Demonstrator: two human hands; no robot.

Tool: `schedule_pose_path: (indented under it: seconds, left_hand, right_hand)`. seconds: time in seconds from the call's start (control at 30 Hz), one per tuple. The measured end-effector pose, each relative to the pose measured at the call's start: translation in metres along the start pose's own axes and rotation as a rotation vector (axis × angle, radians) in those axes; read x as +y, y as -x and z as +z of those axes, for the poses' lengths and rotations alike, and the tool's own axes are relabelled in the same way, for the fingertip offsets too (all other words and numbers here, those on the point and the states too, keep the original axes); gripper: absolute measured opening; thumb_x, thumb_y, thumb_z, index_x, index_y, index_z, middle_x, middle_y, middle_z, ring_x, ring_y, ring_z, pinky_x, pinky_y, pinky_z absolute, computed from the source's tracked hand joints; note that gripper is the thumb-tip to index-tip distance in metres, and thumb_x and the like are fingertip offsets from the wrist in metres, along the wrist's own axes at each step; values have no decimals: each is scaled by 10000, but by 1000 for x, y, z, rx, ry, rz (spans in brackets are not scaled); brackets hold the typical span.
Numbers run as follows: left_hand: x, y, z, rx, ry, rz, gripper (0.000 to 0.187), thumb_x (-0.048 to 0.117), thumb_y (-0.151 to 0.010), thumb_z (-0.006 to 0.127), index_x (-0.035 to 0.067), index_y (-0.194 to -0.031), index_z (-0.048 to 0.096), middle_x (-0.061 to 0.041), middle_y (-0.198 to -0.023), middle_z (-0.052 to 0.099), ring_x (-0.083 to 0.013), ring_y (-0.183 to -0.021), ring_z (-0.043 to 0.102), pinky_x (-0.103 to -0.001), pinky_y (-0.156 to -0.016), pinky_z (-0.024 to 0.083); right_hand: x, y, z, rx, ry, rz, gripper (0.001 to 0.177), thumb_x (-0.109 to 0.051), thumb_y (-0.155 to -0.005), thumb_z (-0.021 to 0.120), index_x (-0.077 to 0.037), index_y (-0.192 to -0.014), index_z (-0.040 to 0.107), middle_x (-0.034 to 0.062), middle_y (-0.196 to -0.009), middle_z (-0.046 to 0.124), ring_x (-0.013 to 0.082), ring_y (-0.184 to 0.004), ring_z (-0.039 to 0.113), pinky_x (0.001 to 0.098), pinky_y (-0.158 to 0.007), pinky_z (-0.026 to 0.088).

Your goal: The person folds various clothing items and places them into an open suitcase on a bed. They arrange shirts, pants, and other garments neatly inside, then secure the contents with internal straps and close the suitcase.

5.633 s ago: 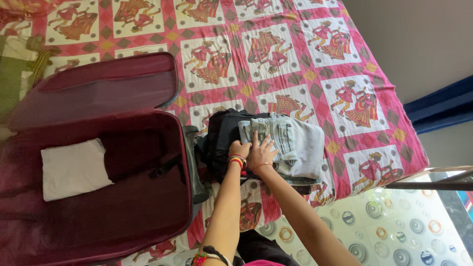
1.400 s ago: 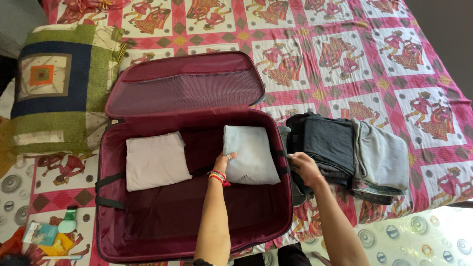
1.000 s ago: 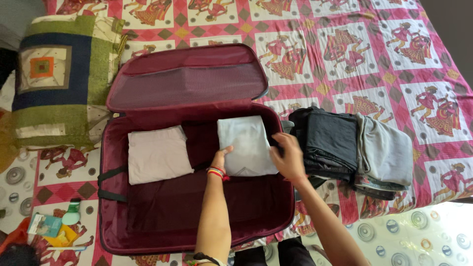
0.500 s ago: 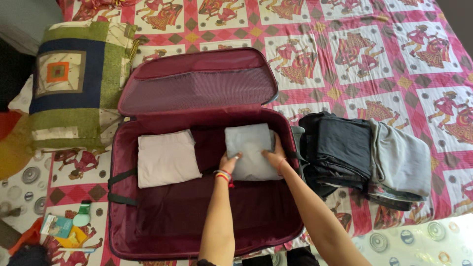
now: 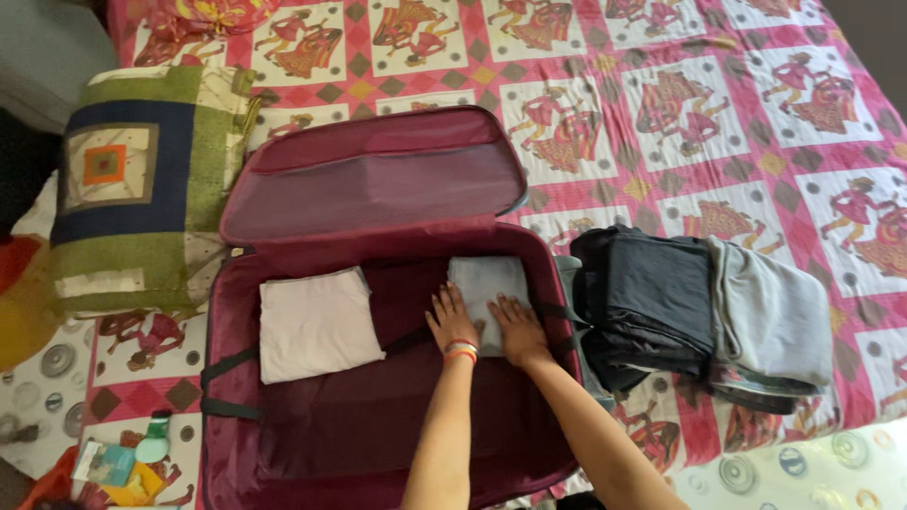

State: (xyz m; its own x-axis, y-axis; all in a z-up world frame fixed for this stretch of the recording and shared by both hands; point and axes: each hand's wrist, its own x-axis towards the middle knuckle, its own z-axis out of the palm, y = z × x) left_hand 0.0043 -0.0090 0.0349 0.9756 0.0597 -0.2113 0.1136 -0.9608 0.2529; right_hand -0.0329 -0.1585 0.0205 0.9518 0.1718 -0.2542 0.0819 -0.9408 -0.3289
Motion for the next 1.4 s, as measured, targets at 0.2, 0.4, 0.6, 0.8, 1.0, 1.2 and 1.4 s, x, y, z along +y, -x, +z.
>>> schedule_pose_path:
  seconds: [0.2,0.4,0.6,0.8,1.0,1.2,1.4]
  left_hand:
    - [15,14,-20,170,-14,167,963,324,-871,704,205,-1649,149,-139,-1700,127,-365,-1571,129,-579,-1231,165]
    - [75,20,-43,455,68,338,771,270,-961,563,130,-1644,235,-120,-1710,217,-357,-1591,170,-551,-1241,199]
    - [166,24,-60,590,334,619,621,206,-969,565,69,-1546,382,-168,-1600,398,-390,-1506,342,-535,-1245,290]
    - [266,53,4,413,324,586,652,101,-880,612,40,-1510,455,-210,-1528,506,-380,-1440,478,-450,-1196,408]
    - [284,80,50,-18,440,-104,741,279,-806,751,73,-1460,468,-172,-1472,519,-382,-1348,494,-502,-1074,455]
    - [277,66,38,-140,314,-275,702,556,-819,782,81,-1315,637,-142,-1399,614,-357,-1357,519,-500,-1113,463]
    - [292,78,56,37,410,-504,699,492,-762,801,165,-1354,625,-170,-1464,517,-415,-1377,447,-569,-1022,417]
  right_hand:
    - [-28,2,-58,33,36,-86,732,-209,-838,656,-156,-1512,377,142,-1672,207,333,-1559,158,477,-1252,155]
    - [-23,38,-135,478,151,-261,727,-204,-821,661,-99,-1515,471,139,-1665,301,332,-1552,240,541,-1241,198]
    - [50,79,-186,599,10,-159,667,-212,-874,680,-115,-1506,489,180,-1657,282,372,-1564,214,600,-1249,183]
    - [163,122,-175,418,-23,-48,926,-336,-719,799,-136,-1532,405,191,-1671,210,404,-1557,174,660,-1210,147]
    - [233,147,-138,-94,-8,96,1265,-565,-601,898,-304,-1619,195,69,-1710,110,384,-1562,119,750,-1153,161]
    - [232,145,-137,-89,-17,73,1320,-615,-565,923,-309,-1612,180,66,-1706,131,398,-1560,125,789,-1119,185]
    - [236,148,-131,-4,57,23,1229,-481,-638,917,-318,-1615,190,42,-1695,186,372,-1543,201,763,-1108,267]
